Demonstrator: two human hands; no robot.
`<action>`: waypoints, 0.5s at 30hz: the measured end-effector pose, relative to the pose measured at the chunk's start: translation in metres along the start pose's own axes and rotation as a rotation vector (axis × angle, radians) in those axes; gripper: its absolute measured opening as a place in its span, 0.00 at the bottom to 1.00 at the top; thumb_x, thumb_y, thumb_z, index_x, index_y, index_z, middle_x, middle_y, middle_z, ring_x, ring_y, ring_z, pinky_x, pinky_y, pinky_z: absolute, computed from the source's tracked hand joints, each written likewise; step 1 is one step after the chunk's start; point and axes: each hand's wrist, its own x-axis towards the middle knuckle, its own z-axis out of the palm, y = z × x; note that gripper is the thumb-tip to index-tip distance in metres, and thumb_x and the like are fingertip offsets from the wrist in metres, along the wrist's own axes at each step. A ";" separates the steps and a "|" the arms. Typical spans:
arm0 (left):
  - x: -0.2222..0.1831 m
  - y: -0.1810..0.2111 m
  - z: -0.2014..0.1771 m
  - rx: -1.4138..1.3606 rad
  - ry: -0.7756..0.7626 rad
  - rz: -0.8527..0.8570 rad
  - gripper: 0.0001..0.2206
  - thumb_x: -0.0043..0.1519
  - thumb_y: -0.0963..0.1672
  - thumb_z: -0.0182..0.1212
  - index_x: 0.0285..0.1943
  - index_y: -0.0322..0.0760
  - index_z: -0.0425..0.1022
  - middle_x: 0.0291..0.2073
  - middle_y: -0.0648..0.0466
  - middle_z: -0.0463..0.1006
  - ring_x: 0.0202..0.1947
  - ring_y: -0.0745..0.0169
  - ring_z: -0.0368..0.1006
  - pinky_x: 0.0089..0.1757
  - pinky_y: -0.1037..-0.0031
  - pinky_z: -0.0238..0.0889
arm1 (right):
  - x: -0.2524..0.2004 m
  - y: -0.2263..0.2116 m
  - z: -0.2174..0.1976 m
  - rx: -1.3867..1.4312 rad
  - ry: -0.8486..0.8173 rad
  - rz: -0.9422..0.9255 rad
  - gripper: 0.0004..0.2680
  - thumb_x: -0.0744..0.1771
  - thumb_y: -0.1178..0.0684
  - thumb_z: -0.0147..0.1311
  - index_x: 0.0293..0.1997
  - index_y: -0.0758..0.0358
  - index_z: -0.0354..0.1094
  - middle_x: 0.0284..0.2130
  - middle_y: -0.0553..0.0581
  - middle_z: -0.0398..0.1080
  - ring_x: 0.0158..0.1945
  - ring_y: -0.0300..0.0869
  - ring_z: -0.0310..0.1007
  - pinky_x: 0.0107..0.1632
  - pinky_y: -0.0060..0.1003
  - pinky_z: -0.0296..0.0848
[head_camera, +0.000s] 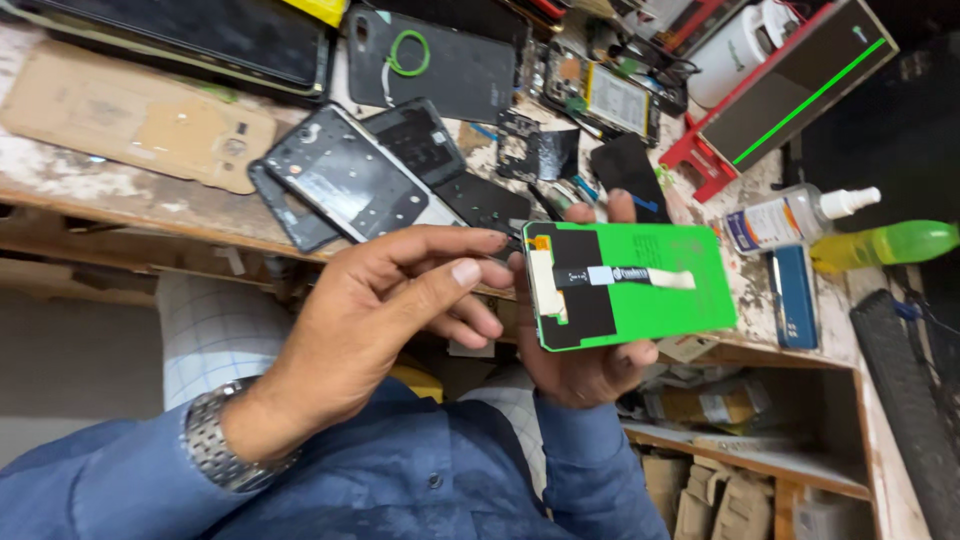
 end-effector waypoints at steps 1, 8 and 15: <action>0.001 0.001 0.001 0.030 -0.006 -0.009 0.16 0.67 0.43 0.55 0.61 0.26 0.74 0.45 0.46 0.83 0.37 0.63 0.81 0.38 0.74 0.78 | 0.001 -0.001 -0.004 0.034 0.002 0.014 0.43 0.62 0.38 0.71 0.81 0.62 0.38 0.68 0.63 0.57 0.67 0.53 0.63 0.69 0.55 0.67; 0.010 -0.001 0.008 -0.028 -0.022 -0.155 0.14 0.66 0.45 0.58 0.50 0.25 0.79 0.38 0.46 0.84 0.29 0.64 0.80 0.31 0.77 0.76 | -0.007 0.006 -0.022 0.140 -0.034 0.074 0.43 0.63 0.37 0.69 0.83 0.60 0.38 0.70 0.63 0.56 0.71 0.51 0.64 0.63 0.51 0.72; 0.011 -0.004 0.006 0.042 -0.015 -0.186 0.13 0.66 0.45 0.59 0.42 0.26 0.80 0.32 0.46 0.84 0.25 0.66 0.80 0.27 0.79 0.73 | -0.009 0.005 -0.026 0.043 -0.059 0.110 0.43 0.62 0.38 0.72 0.79 0.63 0.40 0.64 0.62 0.59 0.61 0.52 0.69 0.56 0.44 0.75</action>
